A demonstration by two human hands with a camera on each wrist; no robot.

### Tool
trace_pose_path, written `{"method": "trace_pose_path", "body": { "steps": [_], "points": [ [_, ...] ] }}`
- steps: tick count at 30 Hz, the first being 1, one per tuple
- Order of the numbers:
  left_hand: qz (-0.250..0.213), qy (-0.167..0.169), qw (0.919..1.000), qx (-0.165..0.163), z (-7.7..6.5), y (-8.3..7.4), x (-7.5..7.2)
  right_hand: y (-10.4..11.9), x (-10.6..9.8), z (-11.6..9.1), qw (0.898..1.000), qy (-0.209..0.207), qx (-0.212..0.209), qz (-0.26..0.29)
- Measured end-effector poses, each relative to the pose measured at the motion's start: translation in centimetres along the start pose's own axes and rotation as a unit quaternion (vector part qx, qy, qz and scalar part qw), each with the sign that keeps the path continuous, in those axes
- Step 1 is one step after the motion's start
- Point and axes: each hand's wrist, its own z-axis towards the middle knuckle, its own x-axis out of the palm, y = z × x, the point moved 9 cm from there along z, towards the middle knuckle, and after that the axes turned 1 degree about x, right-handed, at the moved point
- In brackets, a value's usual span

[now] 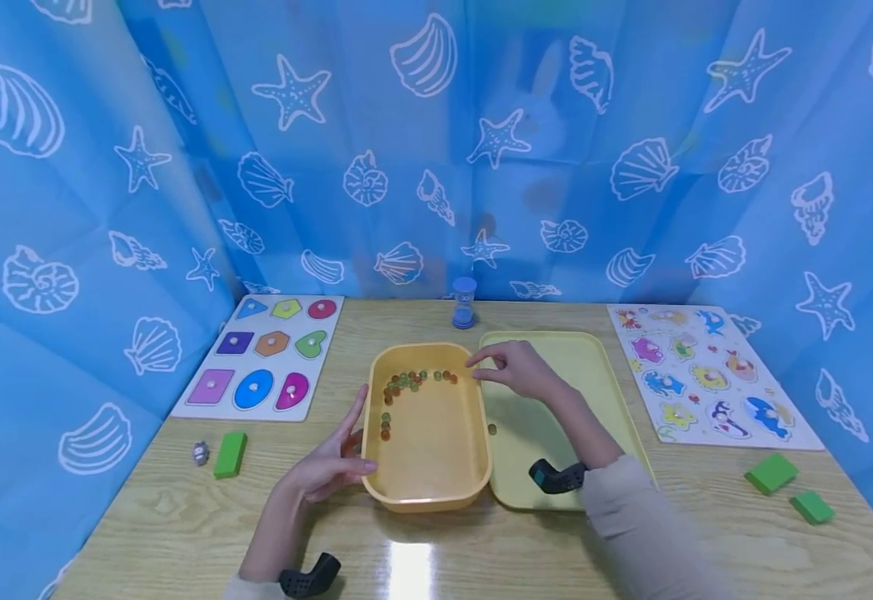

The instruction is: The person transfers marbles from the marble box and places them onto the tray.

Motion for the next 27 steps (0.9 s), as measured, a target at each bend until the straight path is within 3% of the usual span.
{"method": "trace_pose_path", "body": {
  "steps": [4,8,13,16,20,27],
  "points": [
    [0.004,-0.007,1.0000,-0.004,-0.1,-0.1,-0.1,4.8,3.1,3.3,0.997,0.057,-0.046,0.022],
    [0.006,-0.002,1.0000,-0.001,-0.2,-0.2,0.0,7.0,6.9,5.4,0.990,0.116,-0.075,0.026],
    [0.003,0.017,0.9998,0.004,0.0,-0.1,0.4,7.1,10.6,6.2,0.982,0.159,-0.097,-0.016],
    [0.010,0.010,0.9999,-0.001,0.1,0.1,0.3,6.8,11.8,6.3,0.981,0.169,-0.094,-0.035],
    [0.016,-0.007,0.9998,-0.009,0.1,0.3,0.1,6.4,12.8,6.3,0.979,0.184,-0.081,-0.036],
    [0.016,-0.003,0.9999,-0.004,0.0,0.0,0.1,6.6,13.3,6.2,0.976,0.204,-0.064,-0.029]
  ]
}}
